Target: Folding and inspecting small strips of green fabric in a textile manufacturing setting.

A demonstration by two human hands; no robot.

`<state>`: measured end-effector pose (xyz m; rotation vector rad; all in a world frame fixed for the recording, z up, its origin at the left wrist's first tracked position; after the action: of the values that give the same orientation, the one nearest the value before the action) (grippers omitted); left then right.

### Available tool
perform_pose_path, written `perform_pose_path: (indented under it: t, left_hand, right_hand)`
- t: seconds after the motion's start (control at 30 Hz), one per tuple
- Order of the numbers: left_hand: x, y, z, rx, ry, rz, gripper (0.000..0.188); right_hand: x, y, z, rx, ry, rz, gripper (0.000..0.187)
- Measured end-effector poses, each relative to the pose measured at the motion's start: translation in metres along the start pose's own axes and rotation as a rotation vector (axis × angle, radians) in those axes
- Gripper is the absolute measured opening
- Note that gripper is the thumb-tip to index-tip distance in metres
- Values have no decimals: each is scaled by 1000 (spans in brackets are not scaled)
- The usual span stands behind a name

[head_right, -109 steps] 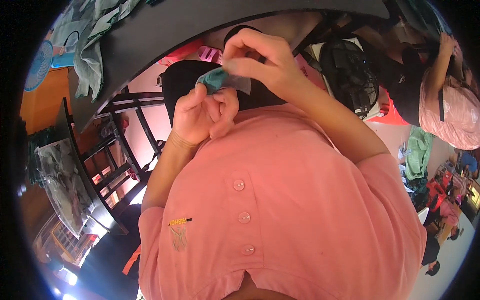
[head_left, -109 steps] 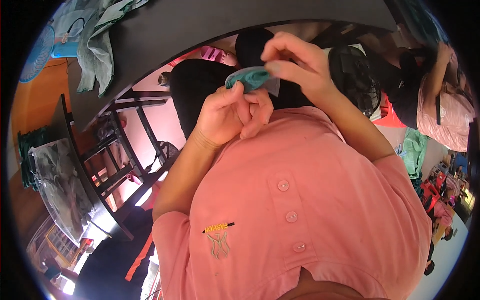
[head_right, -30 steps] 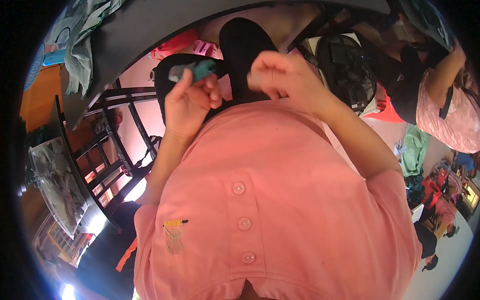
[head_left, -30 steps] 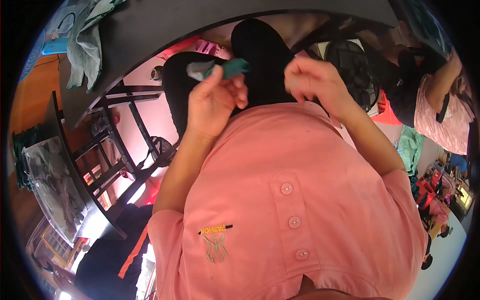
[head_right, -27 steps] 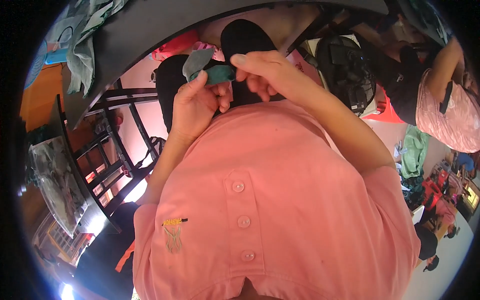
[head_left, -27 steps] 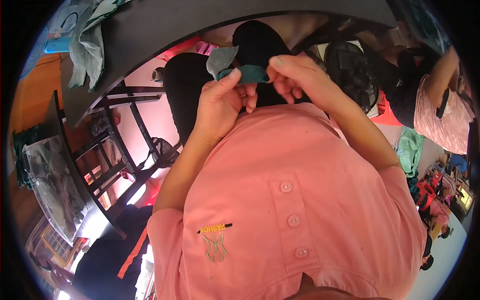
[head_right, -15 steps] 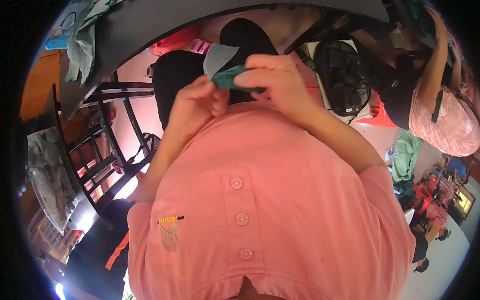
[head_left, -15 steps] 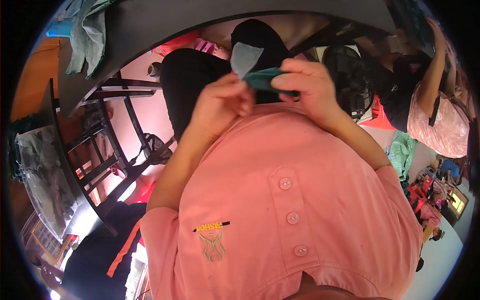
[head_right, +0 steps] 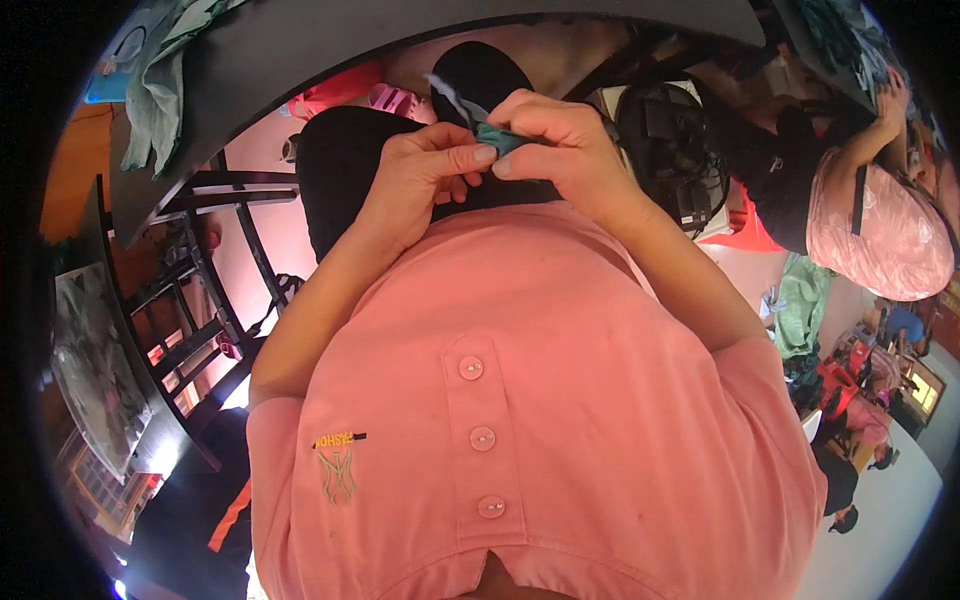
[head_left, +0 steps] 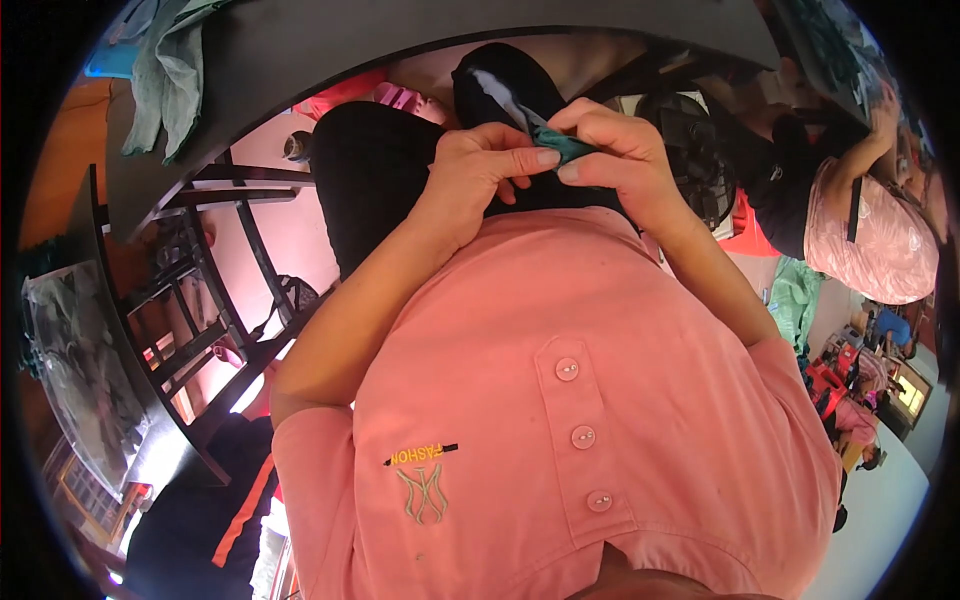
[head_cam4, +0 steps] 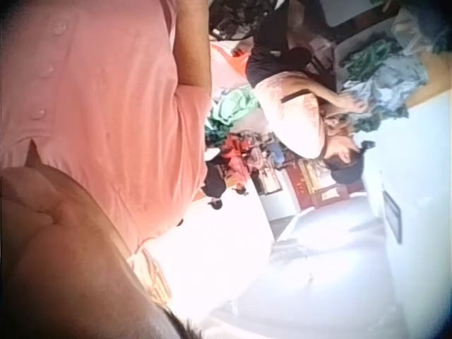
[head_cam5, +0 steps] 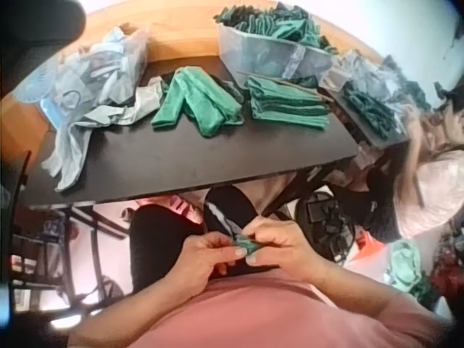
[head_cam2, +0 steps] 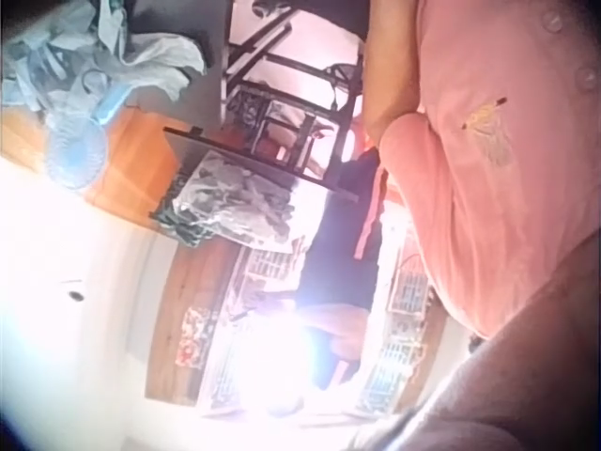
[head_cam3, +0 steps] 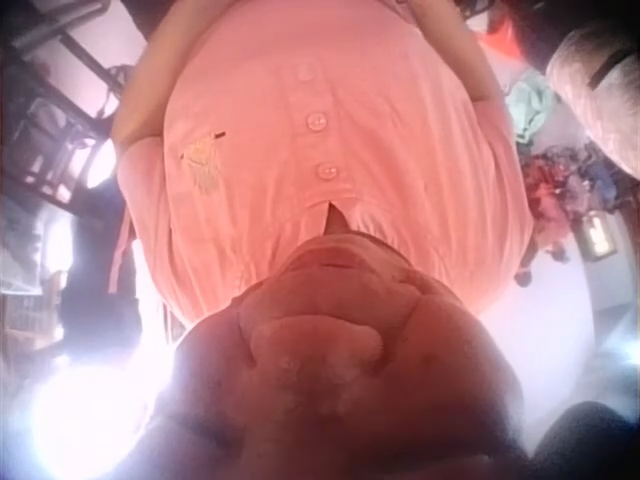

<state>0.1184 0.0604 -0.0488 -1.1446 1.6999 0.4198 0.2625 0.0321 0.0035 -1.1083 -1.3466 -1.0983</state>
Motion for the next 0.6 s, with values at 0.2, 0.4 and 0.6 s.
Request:
perform_pose_path:
  t: [0.2,0.4,0.6]
  left_hand:
    - [10,8,7,-18,-97,-31,18]
    - [14,9,7,-3,-19,-419,16]
    - [26,10,16,126,63,-331,15]
  right_hand:
    - [-2,-9,-5,37,3,15,10]
    - [-8,-9,-8,51,12,29,11]
    - [1,-17,-12,164,166,-143,15]
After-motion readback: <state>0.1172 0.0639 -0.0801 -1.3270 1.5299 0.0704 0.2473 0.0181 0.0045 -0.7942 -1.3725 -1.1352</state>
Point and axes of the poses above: each hand's wrist, its own z-axis towards the middle knuckle, its own y-axis out of the back of the hand, x = y × z, the point moved 7 cm from there along z, towards the middle knuckle, and after that the axes turned 1 degree about z, right-handed, at the moved point
